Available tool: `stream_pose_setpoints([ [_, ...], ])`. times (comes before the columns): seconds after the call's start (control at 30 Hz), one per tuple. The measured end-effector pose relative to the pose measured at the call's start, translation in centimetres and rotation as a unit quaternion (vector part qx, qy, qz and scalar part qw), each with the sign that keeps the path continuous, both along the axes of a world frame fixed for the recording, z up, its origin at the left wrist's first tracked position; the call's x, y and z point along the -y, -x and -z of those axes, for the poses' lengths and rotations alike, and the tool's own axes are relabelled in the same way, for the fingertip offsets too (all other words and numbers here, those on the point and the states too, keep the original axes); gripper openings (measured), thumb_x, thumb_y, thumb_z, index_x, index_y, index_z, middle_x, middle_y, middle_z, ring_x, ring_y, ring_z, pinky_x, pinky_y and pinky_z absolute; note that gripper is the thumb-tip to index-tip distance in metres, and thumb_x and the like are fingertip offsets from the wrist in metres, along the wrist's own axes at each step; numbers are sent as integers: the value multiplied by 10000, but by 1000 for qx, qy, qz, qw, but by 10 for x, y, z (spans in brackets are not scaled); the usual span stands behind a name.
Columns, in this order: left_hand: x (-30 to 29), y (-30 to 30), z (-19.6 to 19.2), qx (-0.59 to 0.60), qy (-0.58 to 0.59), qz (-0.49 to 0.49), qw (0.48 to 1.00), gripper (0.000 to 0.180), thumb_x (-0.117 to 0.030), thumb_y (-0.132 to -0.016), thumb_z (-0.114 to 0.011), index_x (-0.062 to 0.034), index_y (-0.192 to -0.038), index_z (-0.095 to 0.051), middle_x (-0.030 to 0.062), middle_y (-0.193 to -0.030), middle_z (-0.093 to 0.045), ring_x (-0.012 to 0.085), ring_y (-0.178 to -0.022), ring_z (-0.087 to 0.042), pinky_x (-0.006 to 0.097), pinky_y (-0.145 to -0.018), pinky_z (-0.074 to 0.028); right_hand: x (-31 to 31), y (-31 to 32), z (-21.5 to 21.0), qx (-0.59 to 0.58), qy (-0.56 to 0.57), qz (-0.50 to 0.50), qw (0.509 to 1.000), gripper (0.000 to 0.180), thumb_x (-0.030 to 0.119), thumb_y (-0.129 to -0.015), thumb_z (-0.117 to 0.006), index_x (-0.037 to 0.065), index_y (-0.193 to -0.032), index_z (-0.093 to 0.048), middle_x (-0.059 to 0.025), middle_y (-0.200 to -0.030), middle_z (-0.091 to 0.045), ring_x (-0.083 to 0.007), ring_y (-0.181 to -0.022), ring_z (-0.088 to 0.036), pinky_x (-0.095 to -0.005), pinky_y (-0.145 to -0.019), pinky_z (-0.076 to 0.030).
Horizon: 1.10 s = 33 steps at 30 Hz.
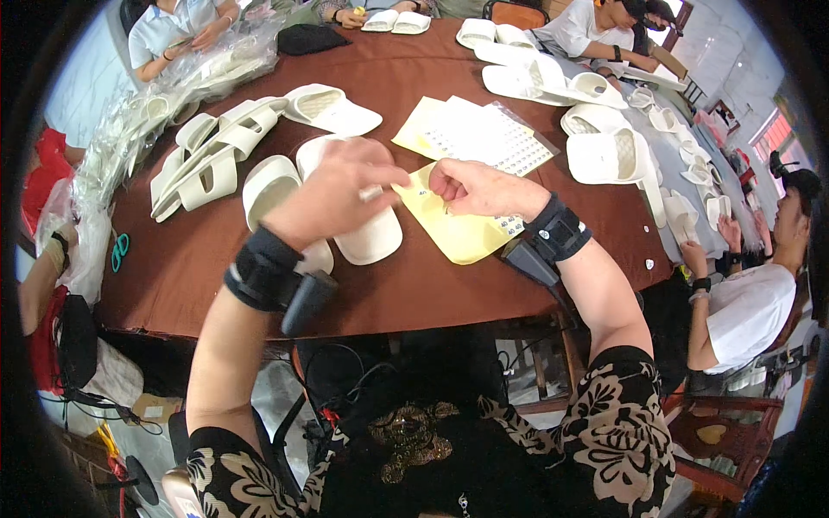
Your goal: Inspecting slippers and applying small yellow size labels to them at a workstation.
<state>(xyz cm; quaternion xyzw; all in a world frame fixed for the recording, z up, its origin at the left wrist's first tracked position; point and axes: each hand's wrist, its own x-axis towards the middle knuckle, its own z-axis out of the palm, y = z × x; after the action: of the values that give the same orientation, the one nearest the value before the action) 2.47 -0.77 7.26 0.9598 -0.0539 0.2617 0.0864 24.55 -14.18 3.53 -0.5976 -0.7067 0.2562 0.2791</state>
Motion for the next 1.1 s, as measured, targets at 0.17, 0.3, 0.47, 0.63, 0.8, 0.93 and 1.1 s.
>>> stream_pose_setpoints([
  [0.17,36,-24,9,-58,-27,53,997,241,-126,-744,-662,-163,-979,-697,32,-934,-588,232,-956,-536,376,-865,-383,0,0,2,-10,-5,13,1000,327,63,-703,-718,11,-967,-532,-94,-849,-604,-213,-792,-580,-330,-710,-484],
  [0.3,37,-30,15,-86,-69,31,993,268,-133,-743,-644,-176,-1002,-697,31,-909,-575,229,-906,-531,373,-828,-390,-1,-3,4,-9,-14,15,1000,330,93,-708,-740,13,-953,-534,-93,-842,-605,-212,-782,-580,-330,-698,-481],
  [0.47,35,-31,20,-89,-97,23,991,262,-124,-756,-625,-189,-997,-701,23,-879,-560,224,-892,-531,368,-807,-403,0,-4,4,-10,-14,4,1000,310,77,-719,-723,9,-953,-532,-95,-853,-609,-216,-797,-587,-333,-705,-483],
  [0.63,36,-30,20,-132,-101,-2,986,276,-115,-770,-603,-191,-1018,-696,8,-864,-549,213,-886,-533,363,-800,-410,3,-5,-1,-18,8,-14,1000,297,9,-730,-659,11,-989,-514,-73,-879,-579,-180,-844,-561,-318,-744,-482],
  [0.8,36,-28,24,-116,-87,0,989,276,-109,-768,-598,-181,-1017,-694,14,-869,-551,220,-888,-537,361,-796,-417,3,-13,6,-56,22,-22,998,294,4,-739,-636,-3,-1007,-515,-79,-914,-573,-176,-872,-560,-301,-770,-479],
  [0.93,34,-29,27,-121,-68,16,990,262,-117,-763,-601,-165,-1007,-685,36,-903,-573,239,-904,-553,365,-794,-423,-1,-13,15,-102,48,3,994,275,0,-751,-585,17,-1018,-520,-61,-908,-583,-148,-866,-549,-303,-777,-470],
  [1.1,34,-23,26,-114,-37,0,993,276,-161,-777,-599,-146,-1045,-662,65,-952,-590,255,-932,-557,389,-822,-406,2,-15,9,-93,-1,-30,995,244,-65,-742,-523,11,-974,-526,-59,-880,-597,-152,-826,-569,-288,-756,-480],
])
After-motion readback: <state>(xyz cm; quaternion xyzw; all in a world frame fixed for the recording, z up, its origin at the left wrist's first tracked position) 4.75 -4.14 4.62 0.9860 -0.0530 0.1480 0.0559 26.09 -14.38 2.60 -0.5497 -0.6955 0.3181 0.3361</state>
